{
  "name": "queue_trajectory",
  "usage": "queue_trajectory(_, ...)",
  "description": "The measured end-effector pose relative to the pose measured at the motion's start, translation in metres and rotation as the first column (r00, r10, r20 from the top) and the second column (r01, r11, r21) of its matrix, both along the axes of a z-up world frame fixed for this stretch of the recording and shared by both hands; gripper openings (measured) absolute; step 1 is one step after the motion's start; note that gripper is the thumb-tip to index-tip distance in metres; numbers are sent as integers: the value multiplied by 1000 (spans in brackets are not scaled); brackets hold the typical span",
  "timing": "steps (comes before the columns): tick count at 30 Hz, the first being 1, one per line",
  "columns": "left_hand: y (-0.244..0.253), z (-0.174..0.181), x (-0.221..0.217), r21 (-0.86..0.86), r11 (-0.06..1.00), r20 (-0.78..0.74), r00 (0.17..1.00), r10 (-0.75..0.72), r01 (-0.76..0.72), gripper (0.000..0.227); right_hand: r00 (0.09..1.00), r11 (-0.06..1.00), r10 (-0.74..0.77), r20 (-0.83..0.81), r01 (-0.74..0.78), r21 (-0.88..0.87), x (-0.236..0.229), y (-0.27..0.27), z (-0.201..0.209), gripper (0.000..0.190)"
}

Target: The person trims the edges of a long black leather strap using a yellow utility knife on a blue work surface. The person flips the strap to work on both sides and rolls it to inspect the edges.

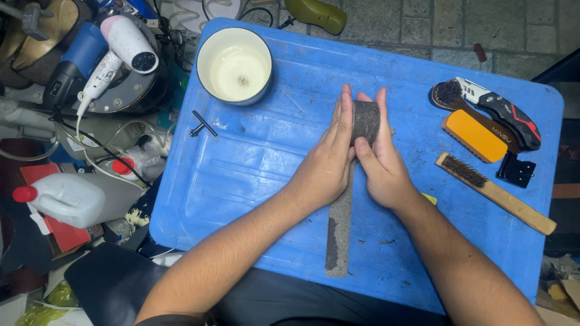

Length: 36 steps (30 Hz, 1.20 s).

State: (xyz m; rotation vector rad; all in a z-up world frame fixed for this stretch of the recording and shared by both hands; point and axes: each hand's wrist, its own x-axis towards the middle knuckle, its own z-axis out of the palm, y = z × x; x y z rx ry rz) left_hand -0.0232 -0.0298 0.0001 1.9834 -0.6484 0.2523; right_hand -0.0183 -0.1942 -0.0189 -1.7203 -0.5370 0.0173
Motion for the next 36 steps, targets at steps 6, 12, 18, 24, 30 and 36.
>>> queue_trajectory(6, 18, 3, 13, -185, 975, -201, 966, -164, 127, 77, 964, 921, 50, -260, 57, 385, 7, -1, 2, 71)
queue_trajectory(12, 24, 6, 17, -285, 958, -410, 906, -103, -20, 49, 973, 881, 53, -226, 61, 468, 13, -11, 3, 70)
queue_trajectory(18, 26, 11, 17, -255, 962, -581, 811, -70, -100, 51, 983, 888, 135, -123, -65, 456, 15, -15, 3, 68)
queue_trajectory(24, 29, 13, 17, -305, 952, -479, 869, -125, -31, 62, 987, 955, 151, -59, -130, 266, 13, -13, 6, 60)
queue_trajectory(30, 31, 9, 16, -320, 946, -322, 935, -147, 39, 53, 981, 904, 186, -49, -151, 400, 12, -10, 2, 81)
queue_trajectory(36, 33, 18, 13, -551, 832, -360, 880, -309, 67, 54, 922, 885, 276, -271, -134, 445, 15, -22, 2, 67)
